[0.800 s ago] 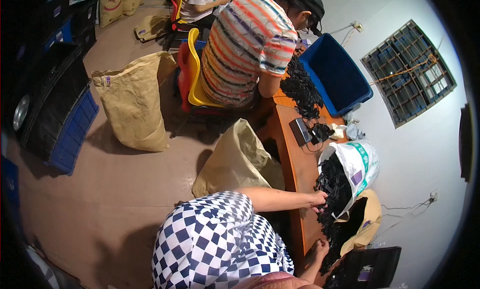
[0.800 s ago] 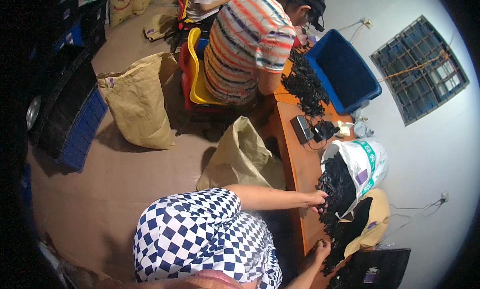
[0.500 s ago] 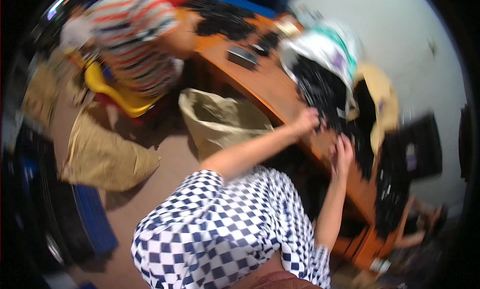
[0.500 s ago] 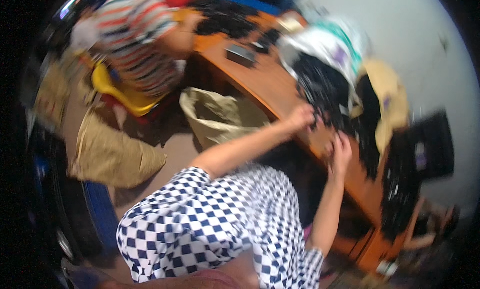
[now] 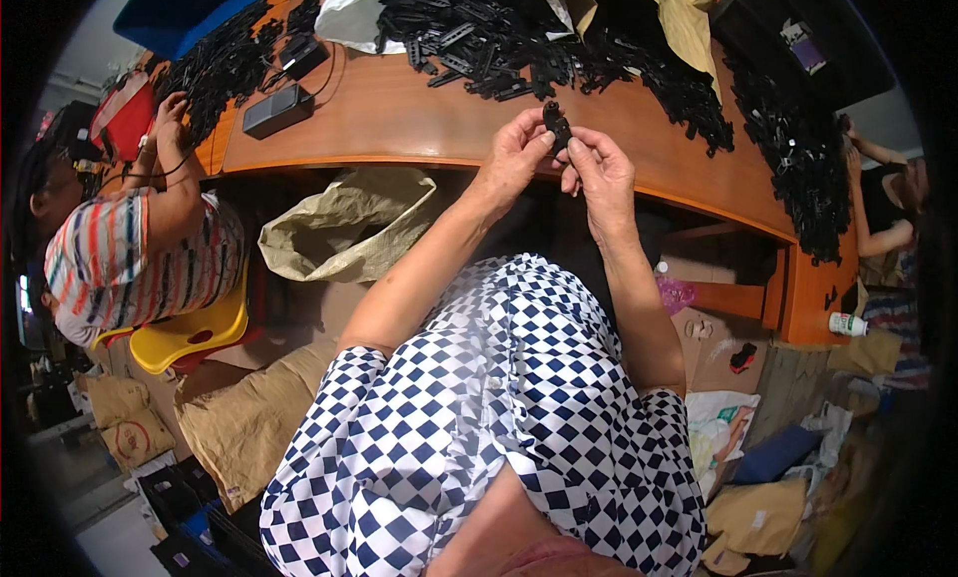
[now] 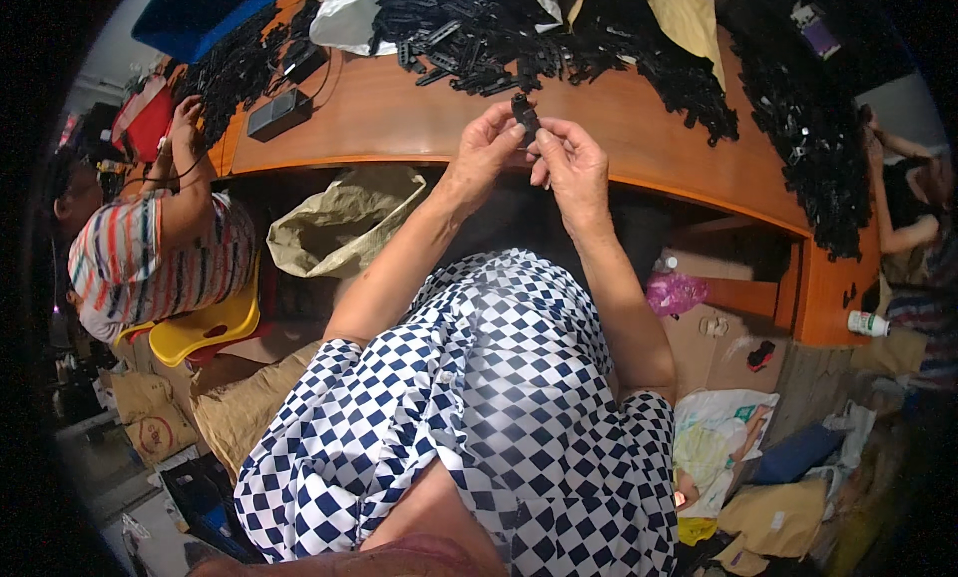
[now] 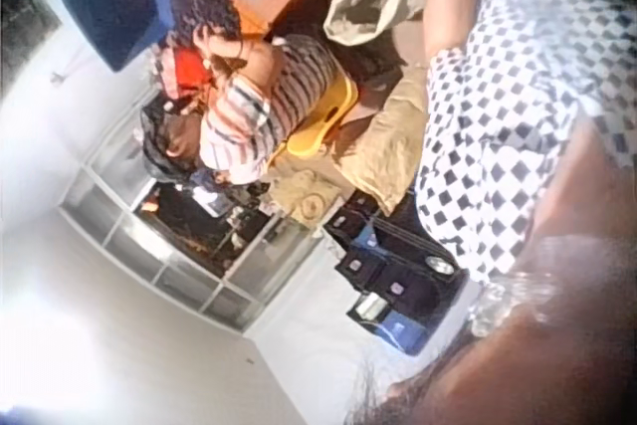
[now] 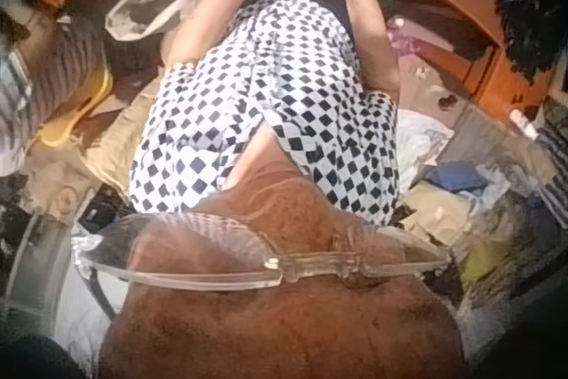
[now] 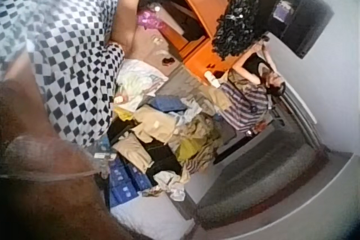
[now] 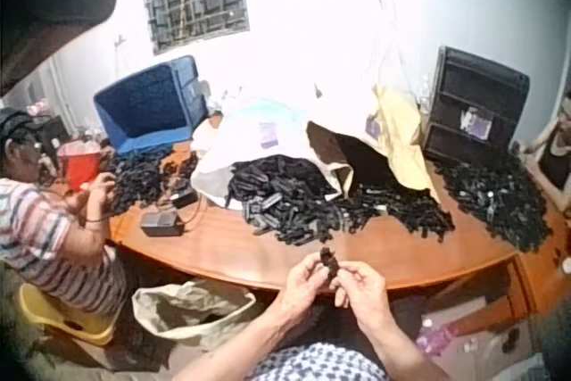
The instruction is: The person repeatedly picks up small plastic parts from a table, fits the components together by hand to assemble them, and places the assembled pieces back onto the table.
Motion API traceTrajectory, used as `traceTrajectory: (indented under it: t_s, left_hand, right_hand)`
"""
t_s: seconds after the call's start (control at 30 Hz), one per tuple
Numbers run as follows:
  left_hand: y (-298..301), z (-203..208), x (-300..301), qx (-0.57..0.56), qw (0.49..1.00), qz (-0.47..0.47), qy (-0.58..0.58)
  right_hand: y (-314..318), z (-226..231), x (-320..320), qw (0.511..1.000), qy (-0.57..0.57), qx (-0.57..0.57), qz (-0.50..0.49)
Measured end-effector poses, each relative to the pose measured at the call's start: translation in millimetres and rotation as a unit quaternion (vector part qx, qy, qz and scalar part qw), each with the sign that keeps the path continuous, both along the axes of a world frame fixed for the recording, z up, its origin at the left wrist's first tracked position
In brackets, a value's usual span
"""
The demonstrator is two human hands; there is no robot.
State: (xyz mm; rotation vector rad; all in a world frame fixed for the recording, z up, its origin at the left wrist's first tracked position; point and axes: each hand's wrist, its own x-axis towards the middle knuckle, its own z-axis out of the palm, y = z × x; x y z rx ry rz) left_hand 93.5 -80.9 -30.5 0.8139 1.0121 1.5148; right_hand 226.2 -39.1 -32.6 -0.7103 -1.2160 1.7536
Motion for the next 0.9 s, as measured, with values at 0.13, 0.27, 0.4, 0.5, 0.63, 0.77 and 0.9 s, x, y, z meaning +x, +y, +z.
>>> traceTrajectory:
  t_s: [0.13,0.27,0.4,0.5,0.63,0.77,0.9]
  left_hand:
    - [15,-17,20,0.025,0.996,0.043,0.070]
    - [30,-28,30,0.023,0.987,0.071,0.141]
    - [27,-23,34,-0.030,0.993,0.071,0.094]
    - [35,-29,34,-0.066,0.997,0.043,0.025]
    - [56,-40,45,-0.087,0.993,0.072,-0.022]
    - [73,-46,50,-0.092,0.994,0.067,-0.002]
    - [83,-41,50,-0.114,0.991,0.059,0.030]
  right_hand:
    - [10,-16,10,1.000,-0.011,0.010,-0.023]
    - [25,-29,13,0.999,-0.001,0.007,-0.032]
    - [25,-37,11,0.998,-0.030,0.024,-0.047]
    - [36,-45,18,0.998,-0.047,0.017,-0.042]
    - [48,-57,27,0.998,-0.059,0.012,-0.028]
    - [62,-60,30,0.997,-0.069,-0.007,-0.042]
    - [72,-61,33,0.996,-0.084,-0.001,-0.034]
